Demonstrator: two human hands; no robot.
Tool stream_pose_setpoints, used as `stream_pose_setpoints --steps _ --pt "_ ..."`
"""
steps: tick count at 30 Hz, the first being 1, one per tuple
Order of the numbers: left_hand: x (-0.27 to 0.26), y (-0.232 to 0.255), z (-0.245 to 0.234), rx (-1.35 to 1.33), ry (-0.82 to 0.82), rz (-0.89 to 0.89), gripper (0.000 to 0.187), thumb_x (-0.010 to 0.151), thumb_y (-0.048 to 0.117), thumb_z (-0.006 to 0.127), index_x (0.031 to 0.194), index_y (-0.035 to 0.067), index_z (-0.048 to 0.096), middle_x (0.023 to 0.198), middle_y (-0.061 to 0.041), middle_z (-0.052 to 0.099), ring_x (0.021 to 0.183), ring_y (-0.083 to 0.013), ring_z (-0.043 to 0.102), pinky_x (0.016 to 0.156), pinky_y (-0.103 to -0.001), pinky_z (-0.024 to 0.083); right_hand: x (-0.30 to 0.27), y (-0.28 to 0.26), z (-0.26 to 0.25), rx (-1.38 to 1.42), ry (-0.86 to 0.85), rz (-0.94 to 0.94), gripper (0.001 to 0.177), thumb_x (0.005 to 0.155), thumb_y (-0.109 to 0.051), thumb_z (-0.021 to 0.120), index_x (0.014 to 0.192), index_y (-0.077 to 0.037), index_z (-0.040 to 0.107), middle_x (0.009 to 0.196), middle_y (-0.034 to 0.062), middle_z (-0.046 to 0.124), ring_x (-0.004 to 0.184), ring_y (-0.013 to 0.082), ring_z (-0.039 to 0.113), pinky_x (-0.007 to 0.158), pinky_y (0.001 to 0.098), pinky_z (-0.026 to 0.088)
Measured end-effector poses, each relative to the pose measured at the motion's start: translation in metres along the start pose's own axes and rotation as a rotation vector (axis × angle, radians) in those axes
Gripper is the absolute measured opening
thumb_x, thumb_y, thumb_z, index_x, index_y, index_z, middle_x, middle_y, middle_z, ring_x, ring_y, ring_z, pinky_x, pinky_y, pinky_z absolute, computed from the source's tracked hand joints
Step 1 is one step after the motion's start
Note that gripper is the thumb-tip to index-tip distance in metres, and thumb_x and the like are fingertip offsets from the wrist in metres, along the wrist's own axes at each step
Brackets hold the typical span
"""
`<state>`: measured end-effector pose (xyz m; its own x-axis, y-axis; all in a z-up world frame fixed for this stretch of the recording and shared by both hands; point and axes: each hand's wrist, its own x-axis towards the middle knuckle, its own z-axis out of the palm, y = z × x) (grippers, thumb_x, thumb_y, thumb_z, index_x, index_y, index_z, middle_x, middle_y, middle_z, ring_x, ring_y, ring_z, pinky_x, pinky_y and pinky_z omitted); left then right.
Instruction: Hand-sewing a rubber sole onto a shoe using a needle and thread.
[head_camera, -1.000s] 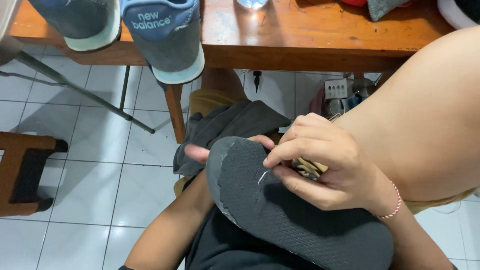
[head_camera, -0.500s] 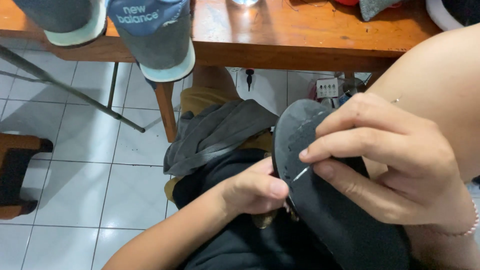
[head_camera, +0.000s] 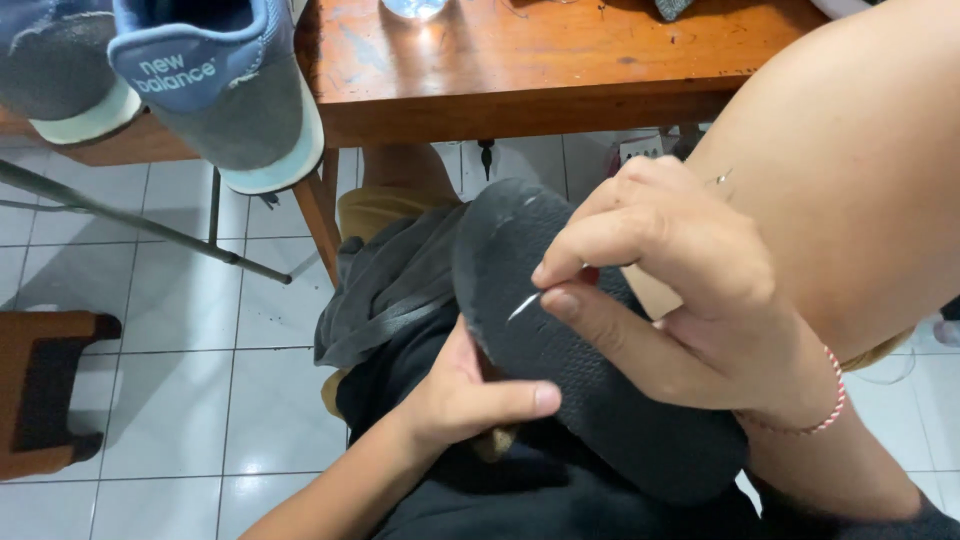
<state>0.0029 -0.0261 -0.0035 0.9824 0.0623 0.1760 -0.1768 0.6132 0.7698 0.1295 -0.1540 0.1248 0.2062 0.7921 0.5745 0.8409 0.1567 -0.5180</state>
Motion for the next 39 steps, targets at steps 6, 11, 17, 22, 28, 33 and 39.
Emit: stream_pose_setpoints --steps 6,11,17,22,28,33,39 --pt "-0.016 0.001 -0.023 -0.172 -0.118 -0.082 0.072 0.081 0.007 0.083 0.140 0.000 0.042 0.130 -0.015 0.061 0.124 -0.0274 0.060 0.111 -0.042 0.047 -0.004 -0.032 0.006 -0.087 0.026 -0.024 0.022 0.102 0.002 0.048 0.111 0.001 0.067 0.099 0.0151 0.061 0.081 0.0238 0.059 0.078 0.0318 0.051" --pt "-0.013 0.001 -0.024 -0.157 -0.117 -0.150 0.060 0.075 0.008 0.083 0.127 -0.002 0.055 0.121 -0.014 0.068 0.114 -0.0274 0.064 0.106 -0.042 0.049 -0.030 -0.051 -0.013 -0.043 -0.005 0.196 0.026 0.096 -0.002 0.054 0.120 -0.002 0.064 0.106 0.0115 0.068 0.081 0.0145 0.070 0.074 0.0209 0.057" --pt "-0.016 0.008 0.009 -0.279 -0.030 -0.184 0.054 0.080 0.002 0.081 0.128 -0.007 0.056 0.120 -0.017 0.069 0.110 -0.0283 0.067 0.103 -0.042 0.053 -0.044 -0.063 -0.031 -0.374 -0.029 0.207 0.023 0.093 -0.003 0.056 0.112 -0.003 0.068 0.095 0.0120 0.071 0.072 0.0225 0.057 0.069 0.0284 0.049" --pt "-0.020 0.034 0.054 -0.351 -0.046 -0.271 0.052 0.085 0.004 0.077 0.130 -0.008 0.055 0.122 -0.018 0.068 0.114 -0.0294 0.066 0.105 -0.043 0.053 -0.109 -0.069 -0.060 -0.438 -0.086 0.413 0.032 0.090 -0.017 0.059 0.120 -0.017 0.068 0.089 -0.0020 0.073 0.062 0.0100 0.063 0.061 0.0223 0.049" --pt "-0.008 0.004 0.033 -0.296 -0.018 -0.353 0.061 0.078 0.002 0.082 0.132 -0.009 0.054 0.120 -0.022 0.070 0.113 -0.0330 0.068 0.102 -0.045 0.055 -0.152 -0.046 -0.061 0.213 0.438 0.769 0.037 0.097 -0.017 0.050 0.130 -0.001 0.051 0.063 0.0171 0.056 0.054 0.0188 0.051 0.054 0.0243 0.040" --pt "0.001 -0.005 0.002 -0.197 -0.058 -0.325 0.062 0.077 0.003 0.085 0.130 -0.008 0.056 0.119 -0.020 0.072 0.111 -0.0315 0.069 0.100 -0.043 0.056 -0.125 -0.037 -0.059 0.750 0.688 0.606 0.020 0.094 -0.002 0.046 0.109 -0.014 0.040 0.068 0.0284 0.052 0.048 0.0195 0.037 0.051 0.0278 0.038" --pt "0.004 -0.002 -0.013 -0.346 -0.085 -0.301 0.058 0.082 -0.002 0.077 0.134 -0.010 0.051 0.125 -0.024 0.067 0.117 -0.0361 0.065 0.104 -0.045 0.052 -0.110 -0.037 -0.053 0.666 0.620 0.447 0.020 0.104 -0.010 0.044 0.106 -0.003 0.063 0.097 0.0337 0.066 0.062 0.0336 0.063 0.059 0.0334 0.054"
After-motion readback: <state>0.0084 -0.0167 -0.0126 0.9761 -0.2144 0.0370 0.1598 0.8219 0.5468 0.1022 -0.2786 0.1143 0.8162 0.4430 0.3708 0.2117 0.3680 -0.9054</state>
